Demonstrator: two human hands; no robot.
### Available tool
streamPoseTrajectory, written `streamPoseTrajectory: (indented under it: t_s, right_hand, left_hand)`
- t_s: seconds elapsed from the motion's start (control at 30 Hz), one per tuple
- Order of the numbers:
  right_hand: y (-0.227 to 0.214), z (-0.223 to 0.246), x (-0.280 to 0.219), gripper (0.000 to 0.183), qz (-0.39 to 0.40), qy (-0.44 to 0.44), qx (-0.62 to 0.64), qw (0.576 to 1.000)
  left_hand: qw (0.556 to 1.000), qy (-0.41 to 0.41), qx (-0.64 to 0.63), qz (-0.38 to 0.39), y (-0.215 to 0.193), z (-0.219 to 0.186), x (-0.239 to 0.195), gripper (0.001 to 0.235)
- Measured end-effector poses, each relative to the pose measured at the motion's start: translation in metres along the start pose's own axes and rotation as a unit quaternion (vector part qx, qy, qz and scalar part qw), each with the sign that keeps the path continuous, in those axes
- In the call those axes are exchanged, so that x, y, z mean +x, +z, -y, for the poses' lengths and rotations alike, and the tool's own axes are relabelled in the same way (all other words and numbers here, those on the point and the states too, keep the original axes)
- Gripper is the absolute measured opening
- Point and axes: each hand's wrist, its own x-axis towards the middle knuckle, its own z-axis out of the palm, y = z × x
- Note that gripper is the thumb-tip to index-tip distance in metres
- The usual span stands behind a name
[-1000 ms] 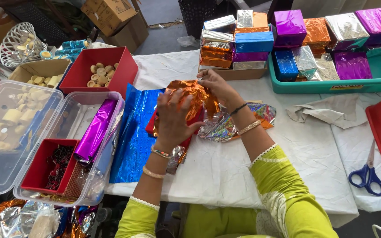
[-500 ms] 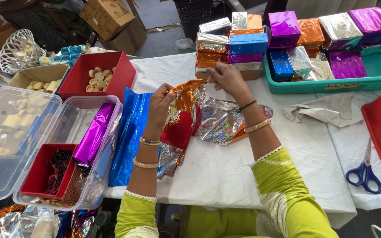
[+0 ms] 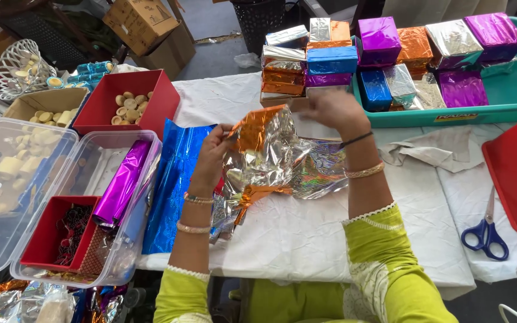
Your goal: The person wraps a small silver box with tape and places it in a tray. They then place wooden discs into a wooden holder and wrap it with orange foil, cutting the foil with scissors.
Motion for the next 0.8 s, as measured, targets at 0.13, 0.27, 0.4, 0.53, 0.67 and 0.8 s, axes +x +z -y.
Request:
streamPoseTrajectory:
  t_s: [0.13, 0.27, 0.4, 0.53, 0.67, 0.8]
  right_hand:
    - [0.022, 0.000, 0.003, 0.048, 0.157, -0.009, 0.003, 0.988]
    - [0.027, 0.007, 0.000, 0.058, 0.261, 0.044, 0.078, 0.961]
    - [0.057, -0.024, 0.021, 0.044, 0.232, -0.030, 0.082, 0.969]
    - [0.034, -0.013, 0.013, 0.028, 0.206, -0.071, 0.136, 0.966]
    - [-0.021, 0.040, -0.014, 0.024, 0.170, -0.220, 0.264, 0.924]
    - [-0.030, 0.110, -0.036, 0.040, 0.182, -0.336, 0.493, 0.782]
  left_hand:
    - [0.998, 0.002, 0.054, -0.009, -0.026, 0.017, -0.033, 0.017]
    - [1.000, -0.014, 0.024, 0.013, -0.030, 0.010, -0.088, 0.023]
    - [0.980, 0.106, 0.077, 0.152, 0.015, -0.053, -0.145, 0.029]
    - [0.991, -0.035, -0.055, 0.114, 0.011, -0.044, -0.171, 0.047]
    - [0.995, -0.098, -0.026, 0.002, -0.012, -0.022, -0.171, 0.044]
    - [0.998, -0.029, 0.018, -0.056, -0.027, -0.014, -0.181, 0.065]
